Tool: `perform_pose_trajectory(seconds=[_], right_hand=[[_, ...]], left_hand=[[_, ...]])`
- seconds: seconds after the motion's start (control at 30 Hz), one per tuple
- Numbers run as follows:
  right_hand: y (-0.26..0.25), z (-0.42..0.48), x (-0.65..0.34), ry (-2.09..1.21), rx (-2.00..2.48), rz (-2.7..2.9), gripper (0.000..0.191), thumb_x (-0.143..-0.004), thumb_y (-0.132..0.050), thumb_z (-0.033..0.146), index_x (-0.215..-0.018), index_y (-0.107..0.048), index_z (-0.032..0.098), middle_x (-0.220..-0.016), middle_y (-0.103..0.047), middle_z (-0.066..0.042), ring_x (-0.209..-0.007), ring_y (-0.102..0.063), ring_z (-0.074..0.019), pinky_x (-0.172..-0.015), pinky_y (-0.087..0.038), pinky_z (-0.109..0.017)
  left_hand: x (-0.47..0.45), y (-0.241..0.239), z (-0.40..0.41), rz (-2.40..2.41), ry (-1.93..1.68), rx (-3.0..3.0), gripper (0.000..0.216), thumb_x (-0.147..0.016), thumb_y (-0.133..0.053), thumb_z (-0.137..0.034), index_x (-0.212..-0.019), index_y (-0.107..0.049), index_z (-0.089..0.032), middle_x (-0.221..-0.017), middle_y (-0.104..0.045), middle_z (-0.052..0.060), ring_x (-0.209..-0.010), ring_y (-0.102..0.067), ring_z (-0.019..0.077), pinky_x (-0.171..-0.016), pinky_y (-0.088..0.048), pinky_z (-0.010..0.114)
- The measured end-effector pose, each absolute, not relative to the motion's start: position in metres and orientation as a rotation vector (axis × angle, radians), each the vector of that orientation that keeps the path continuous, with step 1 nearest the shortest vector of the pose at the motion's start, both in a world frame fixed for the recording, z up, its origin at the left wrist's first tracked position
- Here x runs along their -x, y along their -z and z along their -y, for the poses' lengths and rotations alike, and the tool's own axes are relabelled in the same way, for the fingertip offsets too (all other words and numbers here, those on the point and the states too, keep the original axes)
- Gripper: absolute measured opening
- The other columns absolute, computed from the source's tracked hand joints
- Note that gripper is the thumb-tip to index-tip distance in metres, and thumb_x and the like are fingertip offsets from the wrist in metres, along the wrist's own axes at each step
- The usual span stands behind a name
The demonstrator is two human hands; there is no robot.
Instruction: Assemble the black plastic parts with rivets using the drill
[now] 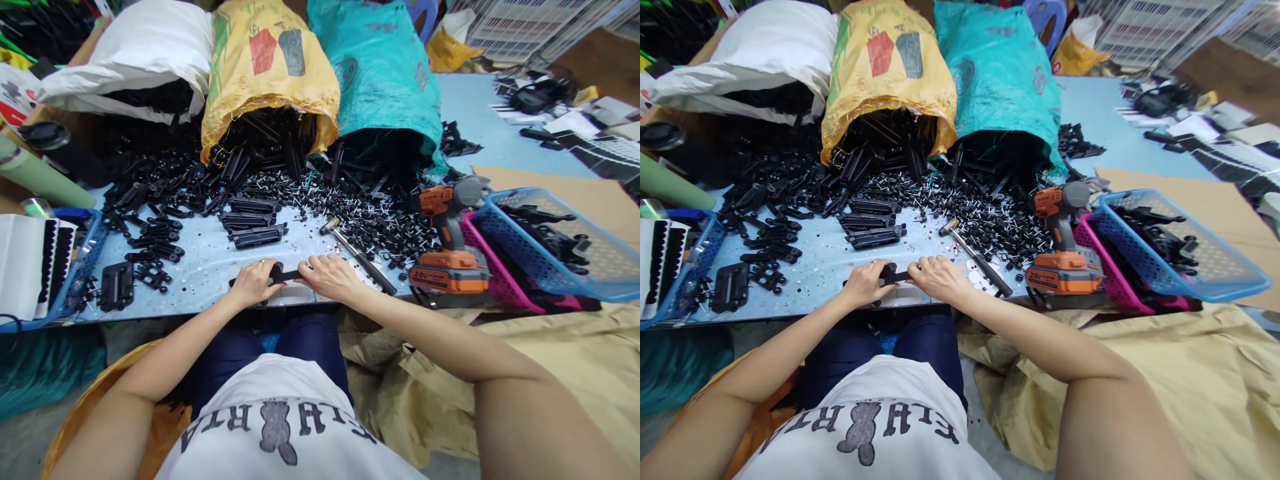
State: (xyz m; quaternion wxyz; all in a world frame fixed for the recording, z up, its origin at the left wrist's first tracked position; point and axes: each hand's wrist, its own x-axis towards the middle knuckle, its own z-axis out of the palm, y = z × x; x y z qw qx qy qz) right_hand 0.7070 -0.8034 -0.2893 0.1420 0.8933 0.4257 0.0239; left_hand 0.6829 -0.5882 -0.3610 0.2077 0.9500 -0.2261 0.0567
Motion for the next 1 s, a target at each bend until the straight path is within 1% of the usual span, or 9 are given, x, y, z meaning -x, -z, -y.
perform_pose_trajectory(seconds=[0.07, 0.27, 0.47, 0.63, 0.77, 0.87, 0.93, 1.0], right_hand=[[0.288, 0.803, -0.707, -0.064, -2.580, -1.219, 0.041, -0.096, -0.026, 0.044, -0.103, -0.052, 0.014, -0.083, -0.059, -0.010, -0.072, -0.056, -0.0182, -0.061, -0.024, -0.029], [0.285, 0.812, -0.720, -0.012, -2.437, -1.450, 0.038, -0.096, -0.028, 0.043, -0.103, -0.052, 0.014, -0.082, -0.059, -0.009, -0.070, -0.055, -0.0174, -0.059, -0.022, -0.028], [0.294, 0.811, -0.712, -0.186, -2.526, -1.311, 0.038, -0.096, -0.029, 0.042, -0.102, -0.053, 0.014, -0.077, -0.059, -0.009, -0.066, -0.054, -0.0167, -0.058, -0.020, -0.029], [0.299, 0.820, -0.711, -0.232, -2.457, -1.426, 0.034, -0.097, -0.030, 0.037, -0.101, -0.053, 0.013, -0.075, -0.058, -0.008, -0.064, -0.052, -0.0151, -0.057, -0.020, -0.029], [0.299, 0.823, -0.715, -0.237, -2.430, -1.451, 0.029, -0.097, -0.032, 0.033, -0.101, -0.053, 0.014, -0.076, -0.057, -0.007, -0.064, -0.051, -0.0151, -0.057, -0.021, -0.030], [0.300, 0.821, -0.715, -0.182, -2.486, -1.421, 0.033, -0.096, -0.034, 0.038, -0.101, -0.054, 0.013, -0.077, -0.058, -0.008, -0.066, -0.052, -0.0156, -0.058, -0.022, -0.029], [0.304, 0.823, -0.717, -0.122, -2.546, -1.404, 0.036, -0.095, -0.034, 0.043, -0.099, -0.055, 0.014, -0.078, -0.058, -0.008, -0.067, -0.052, -0.0158, -0.059, -0.023, -0.029], [0.312, 0.830, -0.720, -0.068, -2.608, -1.396, 0.040, -0.094, -0.032, 0.047, -0.095, -0.057, 0.015, -0.078, -0.058, -0.007, -0.068, -0.052, -0.0157, -0.059, -0.023, -0.029]], left_hand=[[-0.683, 0.362, 0.587, 0.627, -0.180, -2.625, 0.049, -0.079, -0.057, -0.048, -0.117, -0.046, -0.018, -0.104, -0.063, 0.011, -0.092, -0.063, 0.0251, -0.077, -0.049, 0.035], [-0.681, 0.368, 0.590, 0.726, -0.274, -2.627, 0.053, -0.077, -0.054, -0.058, -0.110, -0.050, -0.016, -0.097, -0.065, 0.010, -0.086, -0.064, 0.0247, -0.075, -0.050, 0.035], [-0.682, 0.367, 0.593, 0.708, -0.369, -2.655, 0.048, -0.079, -0.056, -0.051, -0.110, -0.050, -0.015, -0.095, -0.066, 0.010, -0.083, -0.064, 0.0230, -0.071, -0.050, 0.033], [-0.682, 0.369, 0.593, 0.799, -0.454, -2.579, 0.049, -0.077, -0.057, -0.052, -0.108, -0.053, -0.015, -0.091, -0.067, 0.010, -0.080, -0.065, 0.0229, -0.071, -0.050, 0.032], [-0.681, 0.370, 0.596, 0.756, -0.391, -2.590, 0.050, -0.075, -0.058, -0.054, -0.107, -0.054, -0.016, -0.094, -0.067, 0.010, -0.083, -0.065, 0.0234, -0.075, -0.050, 0.033], [-0.680, 0.366, 0.597, 0.681, -0.247, -2.657, 0.051, -0.075, -0.059, -0.055, -0.108, -0.055, -0.016, -0.093, -0.066, 0.010, -0.083, -0.065, 0.0240, -0.073, -0.050, 0.033], [-0.680, 0.361, 0.597, 0.655, -0.115, -2.675, 0.055, -0.072, -0.061, -0.057, -0.109, -0.055, -0.017, -0.092, -0.066, 0.009, -0.084, -0.064, 0.0247, -0.073, -0.050, 0.034], [-0.687, 0.353, 0.599, 0.679, -0.017, -2.625, 0.064, -0.068, -0.062, -0.061, -0.114, -0.053, -0.018, -0.101, -0.064, 0.010, -0.094, -0.061, 0.0258, -0.077, -0.050, 0.035]])
